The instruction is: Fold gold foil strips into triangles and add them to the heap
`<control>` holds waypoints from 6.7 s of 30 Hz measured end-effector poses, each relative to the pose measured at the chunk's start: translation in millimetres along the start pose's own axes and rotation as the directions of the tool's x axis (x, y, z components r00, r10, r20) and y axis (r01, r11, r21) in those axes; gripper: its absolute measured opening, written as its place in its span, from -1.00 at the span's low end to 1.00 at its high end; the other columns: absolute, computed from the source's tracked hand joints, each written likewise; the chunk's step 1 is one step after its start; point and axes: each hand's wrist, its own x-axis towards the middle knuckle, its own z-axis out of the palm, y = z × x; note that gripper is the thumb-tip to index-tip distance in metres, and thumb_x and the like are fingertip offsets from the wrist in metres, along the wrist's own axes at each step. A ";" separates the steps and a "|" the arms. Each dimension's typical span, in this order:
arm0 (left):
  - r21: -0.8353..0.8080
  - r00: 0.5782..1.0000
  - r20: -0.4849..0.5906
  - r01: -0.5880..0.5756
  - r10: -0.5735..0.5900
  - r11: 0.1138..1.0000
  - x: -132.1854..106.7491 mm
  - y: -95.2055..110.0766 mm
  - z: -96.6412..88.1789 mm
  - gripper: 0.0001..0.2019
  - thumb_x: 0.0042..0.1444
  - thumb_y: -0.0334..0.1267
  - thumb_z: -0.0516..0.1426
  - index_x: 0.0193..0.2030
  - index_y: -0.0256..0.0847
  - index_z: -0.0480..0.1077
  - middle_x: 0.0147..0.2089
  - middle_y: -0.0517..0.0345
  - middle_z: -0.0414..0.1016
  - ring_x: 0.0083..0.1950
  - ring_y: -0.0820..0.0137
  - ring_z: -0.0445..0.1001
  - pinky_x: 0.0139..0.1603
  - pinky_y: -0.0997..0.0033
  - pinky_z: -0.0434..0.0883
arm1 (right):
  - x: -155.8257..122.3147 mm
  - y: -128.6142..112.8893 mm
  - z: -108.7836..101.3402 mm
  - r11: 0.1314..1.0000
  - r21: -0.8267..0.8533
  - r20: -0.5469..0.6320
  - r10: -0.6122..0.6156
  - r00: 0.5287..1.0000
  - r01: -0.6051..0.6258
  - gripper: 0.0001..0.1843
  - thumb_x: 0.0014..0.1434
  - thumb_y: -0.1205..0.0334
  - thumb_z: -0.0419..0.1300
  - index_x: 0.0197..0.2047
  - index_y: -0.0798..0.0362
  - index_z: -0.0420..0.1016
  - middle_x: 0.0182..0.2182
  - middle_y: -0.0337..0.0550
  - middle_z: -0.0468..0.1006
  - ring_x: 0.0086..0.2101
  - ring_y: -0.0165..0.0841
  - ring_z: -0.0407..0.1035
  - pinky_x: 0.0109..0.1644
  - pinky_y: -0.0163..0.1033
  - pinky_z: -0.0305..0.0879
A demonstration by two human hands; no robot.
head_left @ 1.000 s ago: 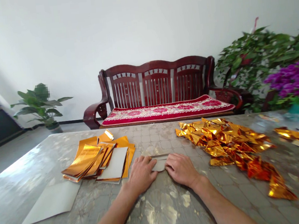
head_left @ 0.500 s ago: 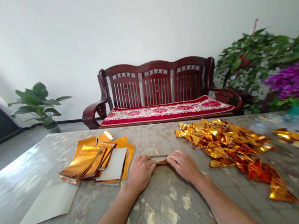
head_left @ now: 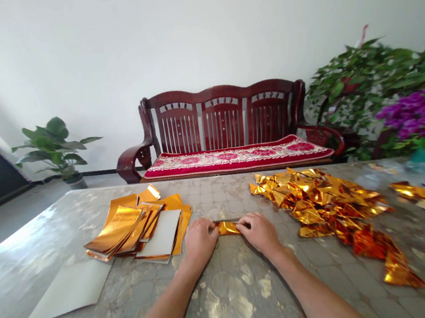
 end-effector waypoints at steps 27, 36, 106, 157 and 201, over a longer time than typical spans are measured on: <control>0.073 0.995 0.006 0.097 -0.098 0.993 3.6 6.3 4.1 -0.84 0.14 -0.20 0.12 -0.38 -0.17 0.47 -0.27 0.10 0.55 -0.17 0.29 0.47 -0.19 0.38 0.22 | 2.5 -0.5 2.7 0.995 -0.098 -0.007 -0.019 1.000 0.018 -0.83 0.23 0.29 0.17 -0.39 -0.02 0.52 -0.32 -0.21 0.57 -0.23 -0.32 0.38 -0.17 -0.28 0.14; 0.086 0.994 0.012 0.105 -0.106 0.991 2.8 6.7 4.8 -0.86 0.15 -0.22 0.12 -0.38 -0.16 0.46 -0.25 0.10 0.53 -0.15 0.29 0.46 -0.14 0.37 0.26 | 1.3 -1.0 4.9 0.991 -0.130 -0.009 -0.031 0.999 0.029 -0.85 0.23 0.27 0.18 -0.38 -0.02 0.50 -0.31 -0.20 0.55 -0.21 -0.30 0.37 -0.16 -0.26 0.13; 0.201 0.882 0.204 -0.462 0.424 0.864 -53.1 26.5 1.4 -0.53 0.31 -0.08 0.05 0.30 -0.17 0.23 0.34 -0.06 0.27 0.24 0.11 0.25 0.24 0.03 0.26 | 4.9 6.5 16.7 0.929 -0.368 -0.005 0.032 0.999 -0.032 -0.51 0.31 0.05 0.13 0.24 0.04 0.33 0.22 0.09 0.34 0.18 -0.05 0.17 0.23 0.06 0.02; 0.199 0.867 0.195 -0.493 0.459 0.847 -7.4 -3.2 -2.3 -0.77 0.34 -0.31 0.01 -0.25 -0.20 0.47 -0.27 0.06 0.56 -0.16 0.30 0.49 -0.05 0.33 0.34 | -14.7 -14.4 -1.0 0.823 -0.286 0.144 -0.470 0.871 0.491 -0.81 0.35 0.21 0.10 -0.19 -0.01 0.55 -0.25 -0.15 0.60 -0.17 -0.30 0.40 -0.10 -0.22 0.15; -0.086 0.984 0.002 -0.176 0.177 0.981 -12.8 -6.3 7.1 -0.93 0.19 -0.29 0.19 -0.28 -0.13 0.52 -0.22 0.18 0.53 -0.12 0.37 0.46 -0.16 0.46 0.26 | -4.8 -18.4 5.9 0.922 -0.190 0.129 -0.318 0.939 0.339 -0.79 0.34 0.25 0.06 -0.27 0.01 0.51 -0.25 -0.13 0.52 -0.17 -0.29 0.34 -0.11 -0.23 0.17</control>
